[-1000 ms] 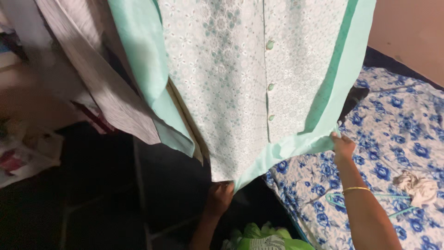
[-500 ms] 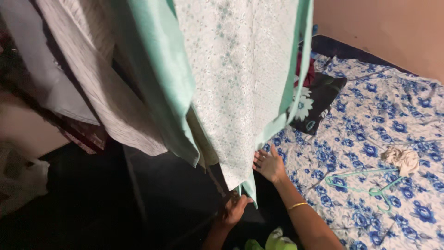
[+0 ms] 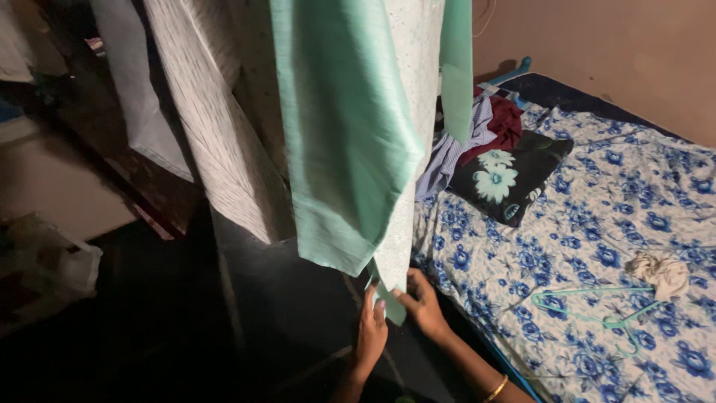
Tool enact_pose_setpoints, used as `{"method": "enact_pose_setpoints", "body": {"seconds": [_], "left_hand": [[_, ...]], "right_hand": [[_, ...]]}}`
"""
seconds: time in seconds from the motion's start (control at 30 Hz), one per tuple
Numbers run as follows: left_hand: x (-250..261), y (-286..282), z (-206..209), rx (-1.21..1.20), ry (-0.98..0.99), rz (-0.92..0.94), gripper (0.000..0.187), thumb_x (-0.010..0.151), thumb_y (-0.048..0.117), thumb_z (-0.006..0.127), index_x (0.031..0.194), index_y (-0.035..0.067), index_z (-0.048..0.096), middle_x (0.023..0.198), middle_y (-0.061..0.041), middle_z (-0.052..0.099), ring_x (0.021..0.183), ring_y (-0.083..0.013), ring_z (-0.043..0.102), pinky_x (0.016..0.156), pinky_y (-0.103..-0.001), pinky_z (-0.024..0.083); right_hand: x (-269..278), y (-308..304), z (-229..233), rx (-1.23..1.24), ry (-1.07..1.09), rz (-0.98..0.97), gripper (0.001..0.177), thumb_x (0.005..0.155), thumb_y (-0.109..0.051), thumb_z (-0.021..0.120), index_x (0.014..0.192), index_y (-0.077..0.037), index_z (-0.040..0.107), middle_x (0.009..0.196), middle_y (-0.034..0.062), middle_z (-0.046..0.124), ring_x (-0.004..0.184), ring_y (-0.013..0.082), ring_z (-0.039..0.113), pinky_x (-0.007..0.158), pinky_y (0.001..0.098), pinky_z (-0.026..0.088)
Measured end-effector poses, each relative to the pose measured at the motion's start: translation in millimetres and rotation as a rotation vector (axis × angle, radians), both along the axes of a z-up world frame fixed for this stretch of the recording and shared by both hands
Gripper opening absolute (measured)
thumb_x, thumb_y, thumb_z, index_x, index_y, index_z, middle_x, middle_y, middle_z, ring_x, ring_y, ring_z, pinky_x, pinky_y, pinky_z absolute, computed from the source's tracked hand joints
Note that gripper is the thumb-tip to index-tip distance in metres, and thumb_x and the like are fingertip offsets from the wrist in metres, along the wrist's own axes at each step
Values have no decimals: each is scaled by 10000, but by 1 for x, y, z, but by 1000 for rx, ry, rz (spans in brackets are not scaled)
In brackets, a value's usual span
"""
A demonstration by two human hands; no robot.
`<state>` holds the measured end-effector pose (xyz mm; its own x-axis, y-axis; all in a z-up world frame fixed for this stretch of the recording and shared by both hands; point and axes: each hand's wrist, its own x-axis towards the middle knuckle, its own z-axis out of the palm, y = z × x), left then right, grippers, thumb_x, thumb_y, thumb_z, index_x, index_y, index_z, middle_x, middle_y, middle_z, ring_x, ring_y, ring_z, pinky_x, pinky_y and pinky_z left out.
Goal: The person buttons a light green patterned shirt on a bed, places it on a hanger, and hangs it on a rack. Then the person retrieves a beige shirt from a maroon bag, unfolds it, and places it on a hanger.
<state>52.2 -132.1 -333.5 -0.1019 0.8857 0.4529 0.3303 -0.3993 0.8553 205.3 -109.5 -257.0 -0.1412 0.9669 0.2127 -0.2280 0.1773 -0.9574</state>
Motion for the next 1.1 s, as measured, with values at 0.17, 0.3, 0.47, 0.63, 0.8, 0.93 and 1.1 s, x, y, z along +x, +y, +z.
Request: {"method": "enact_pose_setpoints", "body": {"seconds": [0.17,0.3,0.47,0.63,0.8,0.93,1.1], "left_hand": [[22,0,0,-99,35,68,474,1024,120,479,1487,26,442,1467,-252,531,1361,-398,529,1042,-414,475],[42,-10,28,-48,-16,22,410,1064,158,443,1439,36,556,1423,-215,636,1348,-369,602,1070,-397,477],[72,-32,79,51,-81,16,400,1028,202,594,1357,-26,586,1319,-240,643,1231,-377,615,1027,-432,463],[90,-22,121,-32,-207,106,506,915,269,720,1295,-40,591,1187,-229,706,1090,-352,690,945,-428,523],[88,6,107,40,-65,332,560,912,222,724,1364,-60,551,1291,-281,646,1195,-411,630,1016,-426,485],[75,23,80,-95,-39,445,709,874,187,779,1431,-94,441,1406,-327,525,1298,-441,529,1071,-434,422],[30,16,81,131,-113,410,696,858,85,775,1454,-81,457,1466,-278,539,1348,-384,533,1121,-423,386]], "right_hand": [[3,-15,16,52,-305,-101,281,943,-71,694,1204,-34,596,957,112,698,856,151,605,755,344,522],[24,-17,16,240,-350,-210,247,978,-65,606,1223,-36,597,974,157,722,880,241,689,741,374,566],[48,-23,14,435,-786,-180,388,847,-11,648,1219,-45,546,929,235,692,842,446,675,677,494,536],[52,-27,0,558,-858,-38,528,768,-56,695,1237,54,478,926,240,683,818,454,666,669,508,532],[49,-32,-5,843,-959,103,343,829,-51,651,1156,-8,557,995,208,677,923,397,668,799,472,533],[48,-39,11,678,-965,195,365,881,-148,632,1192,28,560,969,211,671,908,402,646,795,481,513],[65,-26,-7,496,-567,40,456,962,-273,617,1342,-21,618,1065,222,713,945,365,684,827,435,541]]}}
